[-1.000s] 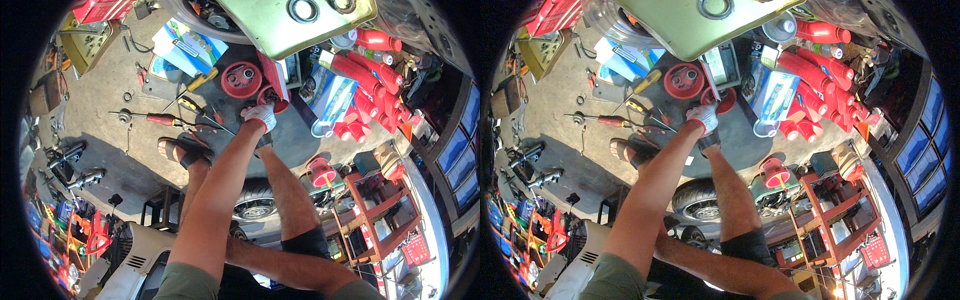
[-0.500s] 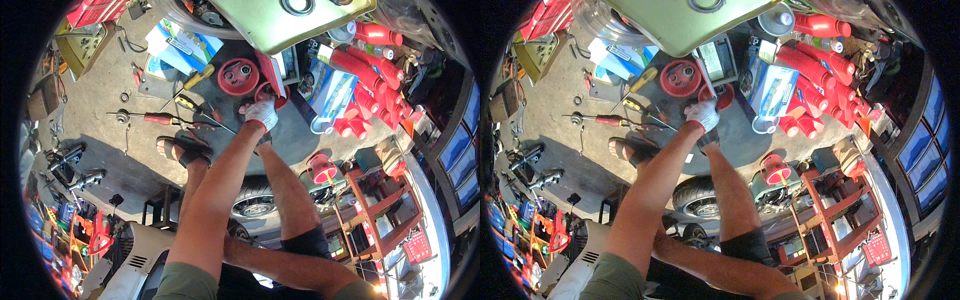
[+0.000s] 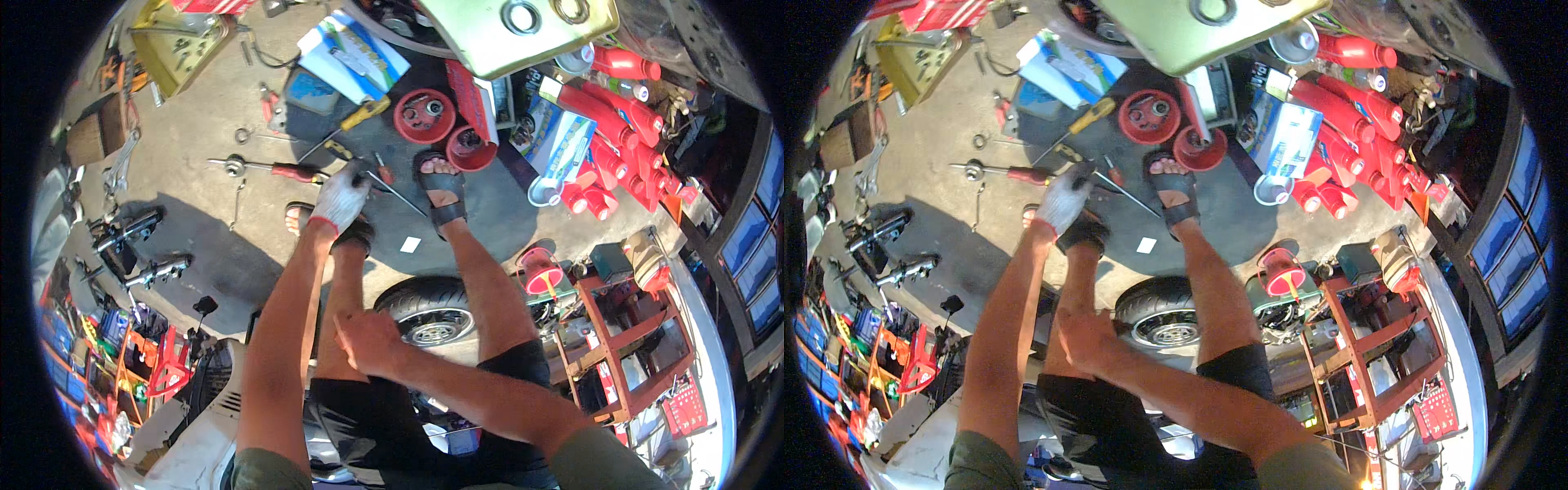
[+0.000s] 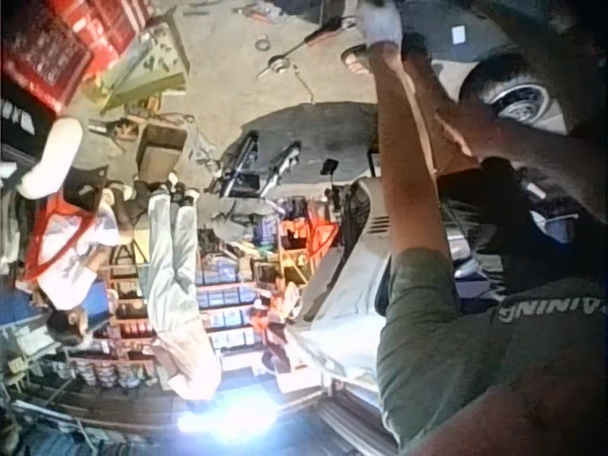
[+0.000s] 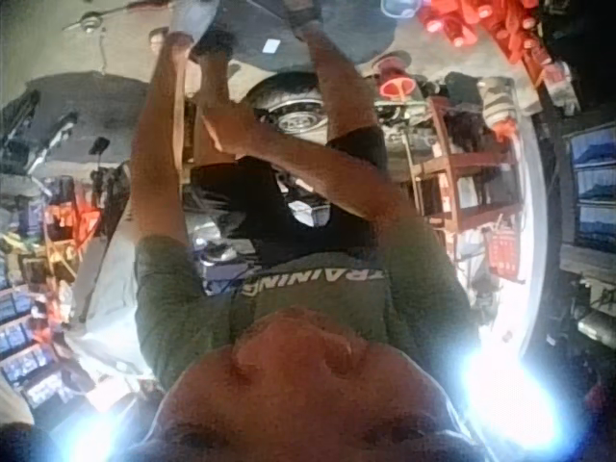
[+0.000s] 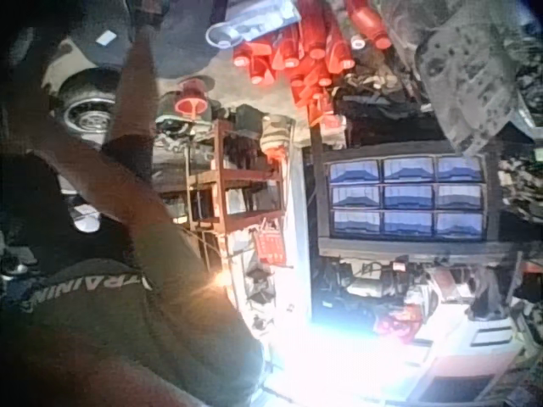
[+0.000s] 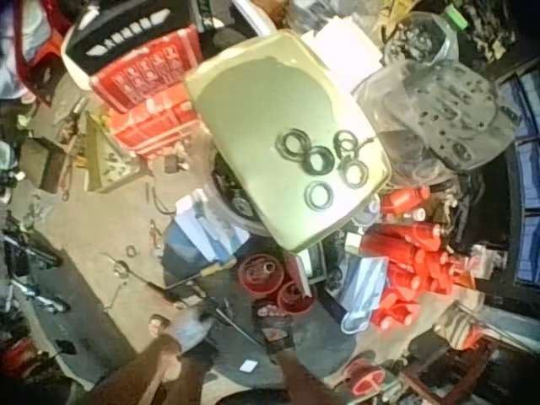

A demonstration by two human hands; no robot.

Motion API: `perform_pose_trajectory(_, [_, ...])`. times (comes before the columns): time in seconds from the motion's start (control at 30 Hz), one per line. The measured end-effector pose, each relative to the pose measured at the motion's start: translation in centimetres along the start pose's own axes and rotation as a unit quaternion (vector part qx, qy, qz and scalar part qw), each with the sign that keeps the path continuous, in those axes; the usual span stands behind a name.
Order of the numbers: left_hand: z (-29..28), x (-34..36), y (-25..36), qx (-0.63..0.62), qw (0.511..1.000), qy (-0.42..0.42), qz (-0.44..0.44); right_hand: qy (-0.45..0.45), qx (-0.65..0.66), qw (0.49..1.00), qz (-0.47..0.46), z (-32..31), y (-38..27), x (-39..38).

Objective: The person is repairing a motorcycle by handling various parts and tools. They apply grease to components, wipe parts with a cloth, and manipulate tools and motorcycle parts on the floor.

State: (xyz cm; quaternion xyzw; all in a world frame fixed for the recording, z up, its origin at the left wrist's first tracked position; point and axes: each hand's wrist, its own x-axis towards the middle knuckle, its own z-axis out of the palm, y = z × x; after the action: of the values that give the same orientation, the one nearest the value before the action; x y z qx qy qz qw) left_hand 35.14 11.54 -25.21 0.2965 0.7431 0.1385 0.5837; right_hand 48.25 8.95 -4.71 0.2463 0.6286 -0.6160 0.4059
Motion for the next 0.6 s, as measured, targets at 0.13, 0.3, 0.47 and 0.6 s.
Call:
perform_pose_trajectory(0.13, [-2.4,-6.9,-5.7,-0.173,0.976,0.102,-0.078,-0.002,0.013,1.0,0.015,-0.1,2.5,1.4])
perform_pose_trajectory(0.3, [-2.8,-17.7,-5.2,-0.286,0.923,0.208,-0.152,0.169,0.199,0.964,0.055,-4.3,3.7,-1.1])
perform_pose_trajectory(0.47, [-2.4,-26.0,2.5,-0.22,0.933,0.257,-0.123,0.241,0.396,0.885,0.041,-6.8,0.9,-7.9])
perform_pose_trajectory(0.6, [-2.6,-31.1,15.4,-0.232,0.919,0.296,-0.116,0.27,0.444,0.854,0.013,-8.0,-2.9,-14.1])
